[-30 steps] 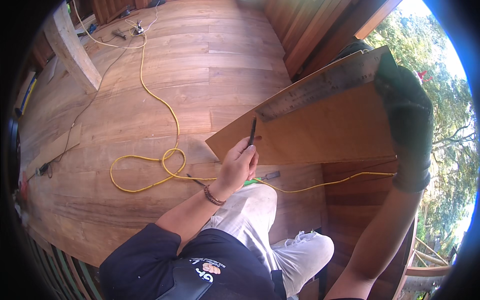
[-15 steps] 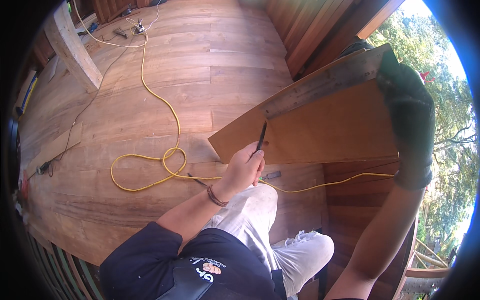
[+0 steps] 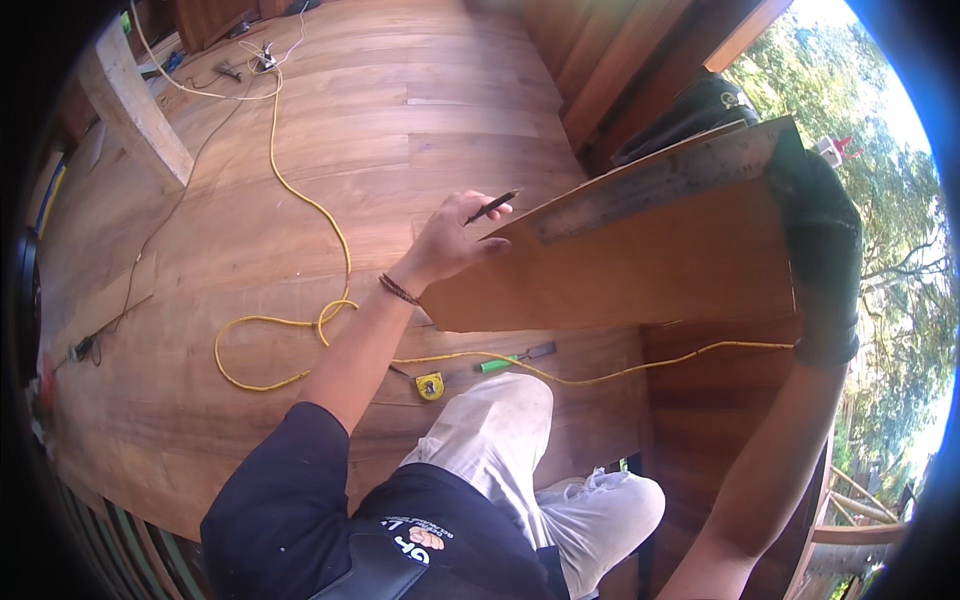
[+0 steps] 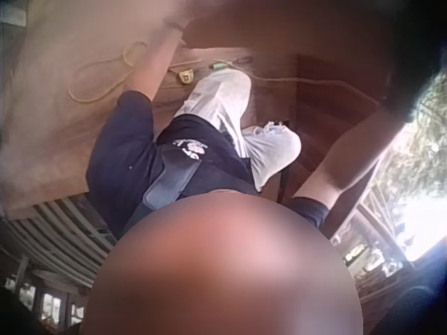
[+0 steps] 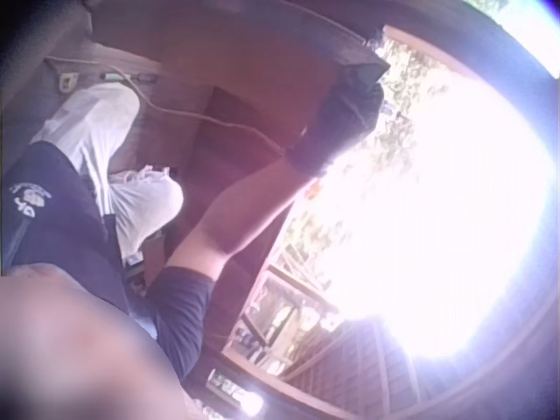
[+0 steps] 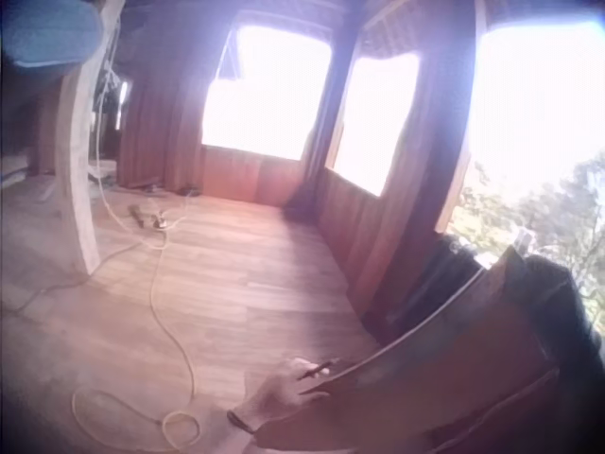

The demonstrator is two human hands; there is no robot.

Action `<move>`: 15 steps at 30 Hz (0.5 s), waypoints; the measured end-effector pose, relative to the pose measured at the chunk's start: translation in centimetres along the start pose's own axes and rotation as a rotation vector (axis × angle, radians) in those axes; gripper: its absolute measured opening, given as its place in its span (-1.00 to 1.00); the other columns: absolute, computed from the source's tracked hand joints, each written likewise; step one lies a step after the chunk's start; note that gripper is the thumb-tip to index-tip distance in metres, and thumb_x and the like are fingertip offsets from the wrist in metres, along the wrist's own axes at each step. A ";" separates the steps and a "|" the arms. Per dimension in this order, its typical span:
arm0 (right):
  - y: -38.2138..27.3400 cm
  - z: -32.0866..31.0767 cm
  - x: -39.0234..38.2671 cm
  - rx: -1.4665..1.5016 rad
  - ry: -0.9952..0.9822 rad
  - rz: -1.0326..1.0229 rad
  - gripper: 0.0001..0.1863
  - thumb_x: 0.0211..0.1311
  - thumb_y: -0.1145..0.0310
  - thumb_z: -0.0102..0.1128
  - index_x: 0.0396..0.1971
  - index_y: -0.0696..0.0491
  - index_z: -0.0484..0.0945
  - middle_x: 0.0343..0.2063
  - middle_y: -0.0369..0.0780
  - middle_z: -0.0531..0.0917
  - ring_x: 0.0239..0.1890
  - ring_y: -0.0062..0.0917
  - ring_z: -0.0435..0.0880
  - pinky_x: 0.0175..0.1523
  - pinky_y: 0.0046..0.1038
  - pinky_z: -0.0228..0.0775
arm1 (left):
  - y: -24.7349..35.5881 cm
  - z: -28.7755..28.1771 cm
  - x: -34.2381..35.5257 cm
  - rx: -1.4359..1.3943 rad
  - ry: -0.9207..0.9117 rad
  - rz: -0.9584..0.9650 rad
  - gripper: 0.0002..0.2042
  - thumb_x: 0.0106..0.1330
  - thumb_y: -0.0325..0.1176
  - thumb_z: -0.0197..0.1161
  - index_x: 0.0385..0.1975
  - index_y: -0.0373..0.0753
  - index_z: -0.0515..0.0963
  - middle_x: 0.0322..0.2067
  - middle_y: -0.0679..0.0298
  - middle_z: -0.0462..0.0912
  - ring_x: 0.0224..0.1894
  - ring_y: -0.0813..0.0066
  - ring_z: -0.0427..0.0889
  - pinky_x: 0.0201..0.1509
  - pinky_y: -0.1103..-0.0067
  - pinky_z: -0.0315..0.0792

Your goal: The person measures and marks a wooden plank on a curved wooden floor using a metal ruler and a pencil. They then move the plank to a different location on the floor and continue measuring and marking it.

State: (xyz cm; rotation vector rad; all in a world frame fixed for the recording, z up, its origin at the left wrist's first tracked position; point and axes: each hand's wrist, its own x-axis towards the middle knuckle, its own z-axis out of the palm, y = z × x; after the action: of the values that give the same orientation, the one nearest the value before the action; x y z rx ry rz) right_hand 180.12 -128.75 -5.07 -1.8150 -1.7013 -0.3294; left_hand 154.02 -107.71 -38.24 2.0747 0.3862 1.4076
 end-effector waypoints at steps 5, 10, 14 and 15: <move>2.7 -0.3 -1.4 0.201 -0.011 0.086 -0.61 0.49 0.56 -0.07 0.25 0.23 0.45 0.09 -0.19 0.64 0.17 -0.53 0.59 0.26 -0.51 0.41 | -3.9 1.9 -0.7 -0.541 -0.349 -0.401 -0.63 0.23 -0.03 0.51 -0.28 -0.26 0.71 -0.40 0.25 0.61 -0.26 0.51 0.52 -0.12 0.52 0.43; 5.1 -0.6 -3.0 0.382 -0.023 0.156 -0.62 0.47 0.52 0.03 0.22 0.25 0.49 0.12 -0.15 0.63 0.20 -0.50 0.59 0.29 -0.53 0.39 | -4.6 5.5 -0.8 -0.420 -0.311 -0.391 -0.59 0.33 0.02 0.42 -0.38 -0.30 0.68 -0.45 0.39 0.56 -0.33 0.66 0.45 -0.22 0.57 0.38; 5.0 -2.5 -5.5 0.280 0.160 0.106 -0.65 0.49 0.54 -0.05 0.18 0.27 0.53 0.11 -0.11 0.64 0.17 -0.45 0.63 0.31 -0.44 0.46 | -2.9 5.7 1.0 -0.328 -0.280 -0.451 -0.48 0.30 0.17 0.38 -0.42 -0.30 0.68 -0.66 0.27 0.52 -0.52 0.55 0.49 -0.37 0.50 0.39; 5.1 -3.0 -6.5 0.307 0.207 -0.007 -0.65 0.51 0.55 -0.09 0.16 0.28 0.54 0.10 -0.10 0.64 0.16 -0.43 0.65 0.31 -0.39 0.49 | -2.7 5.1 1.5 -0.253 -0.305 -0.486 -0.46 0.30 0.19 0.37 -0.46 -0.30 0.67 -0.70 0.26 0.50 -0.56 0.52 0.49 -0.39 0.48 0.40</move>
State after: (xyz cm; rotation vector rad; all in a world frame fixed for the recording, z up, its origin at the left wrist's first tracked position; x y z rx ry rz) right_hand 184.82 -135.68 -7.79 -1.4983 -1.5212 -0.2346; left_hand 159.45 -106.42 -40.13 1.7922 0.5115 0.7969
